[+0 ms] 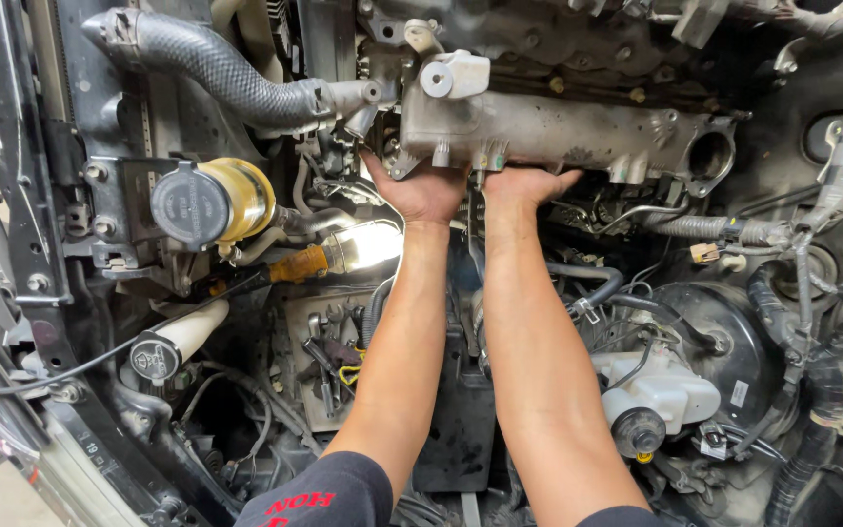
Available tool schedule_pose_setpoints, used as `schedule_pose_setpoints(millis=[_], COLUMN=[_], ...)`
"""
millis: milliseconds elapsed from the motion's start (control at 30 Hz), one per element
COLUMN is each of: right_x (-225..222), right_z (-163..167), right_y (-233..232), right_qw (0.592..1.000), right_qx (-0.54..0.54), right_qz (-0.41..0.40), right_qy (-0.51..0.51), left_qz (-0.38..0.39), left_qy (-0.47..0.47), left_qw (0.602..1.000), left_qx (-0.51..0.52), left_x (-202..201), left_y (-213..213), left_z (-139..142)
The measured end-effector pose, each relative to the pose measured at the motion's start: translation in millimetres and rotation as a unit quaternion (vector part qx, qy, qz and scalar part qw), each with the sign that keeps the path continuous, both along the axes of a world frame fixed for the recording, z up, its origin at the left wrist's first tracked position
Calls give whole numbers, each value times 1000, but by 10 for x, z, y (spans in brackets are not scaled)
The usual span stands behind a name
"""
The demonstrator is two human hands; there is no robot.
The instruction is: The person positions a metal intake manifold onto the engine block and secures it using a socket wrench and extension. They tighten multiple bolts along the manifold's mounting points to fasten it to the engine.
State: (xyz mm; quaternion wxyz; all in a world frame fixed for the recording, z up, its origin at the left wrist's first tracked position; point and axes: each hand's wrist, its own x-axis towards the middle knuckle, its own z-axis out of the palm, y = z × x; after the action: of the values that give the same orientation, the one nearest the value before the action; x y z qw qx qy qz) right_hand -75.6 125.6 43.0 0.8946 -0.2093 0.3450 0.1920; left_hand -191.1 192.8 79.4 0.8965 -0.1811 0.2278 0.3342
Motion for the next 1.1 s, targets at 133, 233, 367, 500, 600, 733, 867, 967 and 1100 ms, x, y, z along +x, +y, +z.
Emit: schedule_pose_setpoints(millis=[133,233,367,500,600,733,867,967,1100], right_x=[-1,-3,-15,-44,-47,-37,-29,-23,9], right_z=[21,41,63,111,148,144,103,121,226], right_y=[10,24,26,35,48,39,50,69,-11], right_qw=[1000,1000,999,1000,1000,1000,999,1000,997], right_qx=[11,-1,14,-14,-18,-8,-28,-23,-59], right_qz=[-7,-10,-6,2,-2,-1,-15,-16,23], right_qy=[-13,8,-30,-4,-12,-10,-14,-6,32], left_qz=[0,-3,-4,-3,-2,1,-1,7,0], left_qy=[11,8,43,8,16,27,23,35,45], left_qw=[1000,1000,998,999,999,999,1000,999,997], left_qx=[22,29,46,49,41,29,12,-1,67], left_x=[19,32,53,73,81,74,56,47,42], left_y=[-17,-18,-7,-3,-6,-11,-11,-5,-2], left_z=[23,22,-14,-45,-54,-61,-65,-64,-75])
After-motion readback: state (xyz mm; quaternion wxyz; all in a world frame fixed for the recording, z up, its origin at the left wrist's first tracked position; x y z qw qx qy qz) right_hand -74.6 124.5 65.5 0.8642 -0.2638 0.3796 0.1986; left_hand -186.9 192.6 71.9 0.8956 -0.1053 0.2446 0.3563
